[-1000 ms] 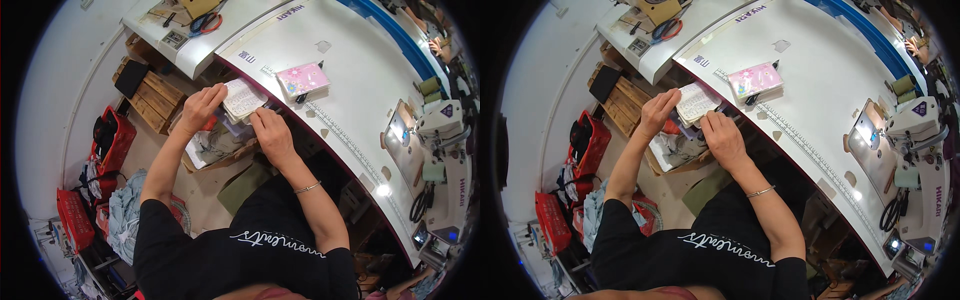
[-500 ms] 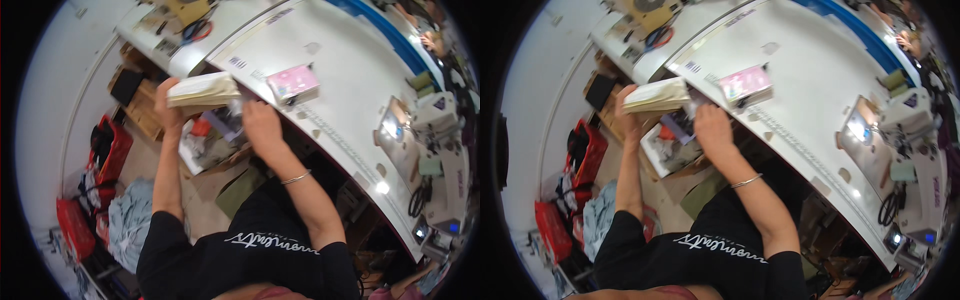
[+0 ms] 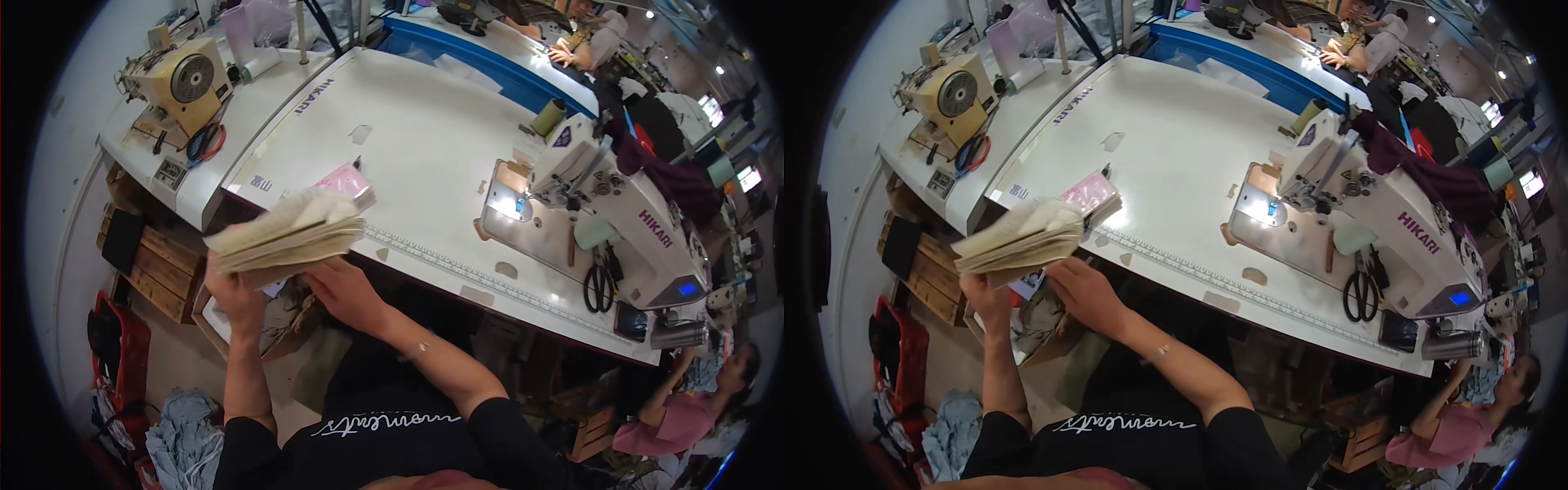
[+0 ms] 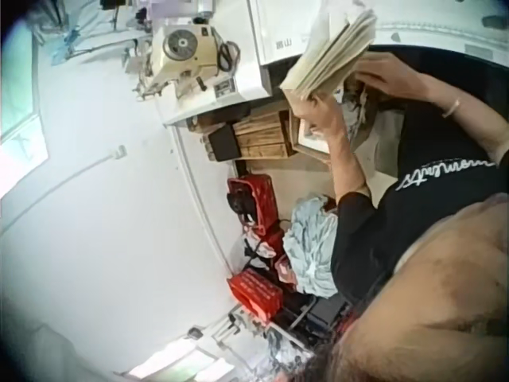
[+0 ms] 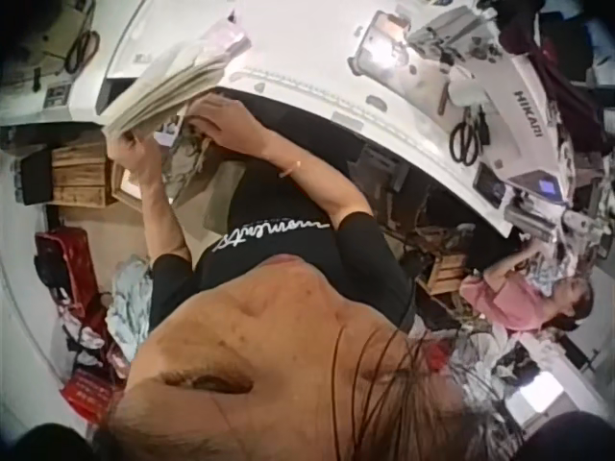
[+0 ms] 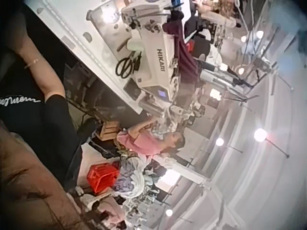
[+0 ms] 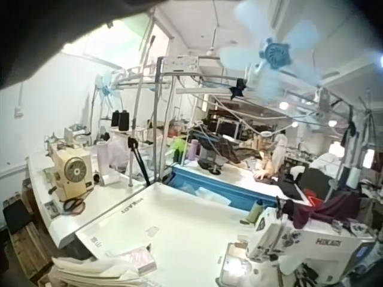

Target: The person prepares a sewing machine by handling a spool of thread and a bobbin. They pull thread from the spool, wind it around the bobbin, and then place the bobbin into the machine's bobbin case. The person also handles a small pink box and a white box on the sewing machine table.

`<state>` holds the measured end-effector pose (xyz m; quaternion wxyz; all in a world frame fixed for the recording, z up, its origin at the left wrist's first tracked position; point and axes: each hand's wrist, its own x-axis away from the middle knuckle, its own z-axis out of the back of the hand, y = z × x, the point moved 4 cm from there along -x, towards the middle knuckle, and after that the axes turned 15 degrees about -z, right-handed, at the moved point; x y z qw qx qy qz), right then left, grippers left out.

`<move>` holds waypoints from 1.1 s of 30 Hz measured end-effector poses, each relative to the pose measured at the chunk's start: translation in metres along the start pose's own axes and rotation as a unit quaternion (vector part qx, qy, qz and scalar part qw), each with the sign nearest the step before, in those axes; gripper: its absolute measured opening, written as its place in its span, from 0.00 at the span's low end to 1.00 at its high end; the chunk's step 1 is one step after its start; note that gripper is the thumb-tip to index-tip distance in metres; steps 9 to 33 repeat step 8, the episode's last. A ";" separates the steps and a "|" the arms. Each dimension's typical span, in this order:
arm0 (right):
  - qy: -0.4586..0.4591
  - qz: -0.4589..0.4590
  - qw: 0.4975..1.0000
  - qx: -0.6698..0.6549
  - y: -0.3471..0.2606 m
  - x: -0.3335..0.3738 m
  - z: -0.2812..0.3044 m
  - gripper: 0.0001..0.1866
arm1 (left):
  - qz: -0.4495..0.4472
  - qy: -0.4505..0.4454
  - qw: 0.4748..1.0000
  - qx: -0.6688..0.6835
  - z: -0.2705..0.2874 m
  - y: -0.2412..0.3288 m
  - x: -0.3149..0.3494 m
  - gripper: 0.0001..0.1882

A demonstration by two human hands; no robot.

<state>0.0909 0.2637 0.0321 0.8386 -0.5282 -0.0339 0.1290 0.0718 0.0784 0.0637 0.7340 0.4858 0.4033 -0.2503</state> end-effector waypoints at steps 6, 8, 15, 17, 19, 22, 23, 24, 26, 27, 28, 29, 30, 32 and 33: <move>-0.032 -0.062 0.829 -0.555 0.037 0.085 0.069 0.40 | -0.135 -0.130 0.982 -0.014 -0.085 0.075 0.025 0.18; -0.041 -0.103 0.807 -0.580 0.038 0.097 0.095 0.48 | -0.162 -0.140 0.977 0.002 -0.106 0.089 0.035 0.18; -0.041 -0.103 0.807 -0.580 0.038 0.097 0.095 0.48 | -0.162 -0.140 0.977 0.002 -0.106 0.089 0.035 0.18; -0.041 -0.103 0.807 -0.580 0.038 0.097 0.095 0.48 | -0.162 -0.140 0.977 0.002 -0.106 0.089 0.035 0.18; -0.041 -0.103 0.807 -0.580 0.038 0.097 0.095 0.48 | -0.162 -0.140 0.977 0.002 -0.106 0.089 0.035 0.18; -0.041 -0.103 0.807 -0.580 0.038 0.097 0.095 0.48 | -0.162 -0.140 0.977 0.002 -0.106 0.089 0.035 0.18; -0.041 -0.103 0.807 -0.580 0.038 0.097 0.095 0.48 | -0.162 -0.140 0.977 0.002 -0.106 0.089 0.035 0.18; -0.041 -0.103 0.807 -0.580 0.038 0.097 0.095 0.48 | -0.162 -0.140 0.977 0.002 -0.106 0.089 0.035 0.18; -0.041 -0.103 0.807 -0.580 0.038 0.097 0.095 0.48 | -0.162 -0.140 0.977 0.002 -0.106 0.089 0.035 0.18; -0.041 -0.103 0.807 -0.580 0.038 0.097 0.095 0.48 | -0.162 -0.140 0.977 0.002 -0.106 0.089 0.035 0.18; -0.041 -0.103 0.807 -0.580 0.038 0.097 0.095 0.48 | -0.162 -0.140 0.977 0.002 -0.106 0.089 0.035 0.18; -0.041 -0.103 0.807 -0.580 0.038 0.097 0.095 0.48 | -0.162 -0.140 0.977 0.002 -0.106 0.089 0.035 0.18; -0.041 -0.103 0.807 -0.580 0.038 0.097 0.095 0.48 | -0.162 -0.140 0.977 0.002 -0.106 0.089 0.035 0.18; -0.041 -0.103 0.807 -0.580 0.038 0.097 0.095 0.48 | -0.162 -0.140 0.977 0.002 -0.106 0.089 0.035 0.18; -0.041 -0.103 0.807 -0.580 0.038 0.097 0.095 0.48 | -0.162 -0.140 0.977 0.002 -0.106 0.089 0.035 0.18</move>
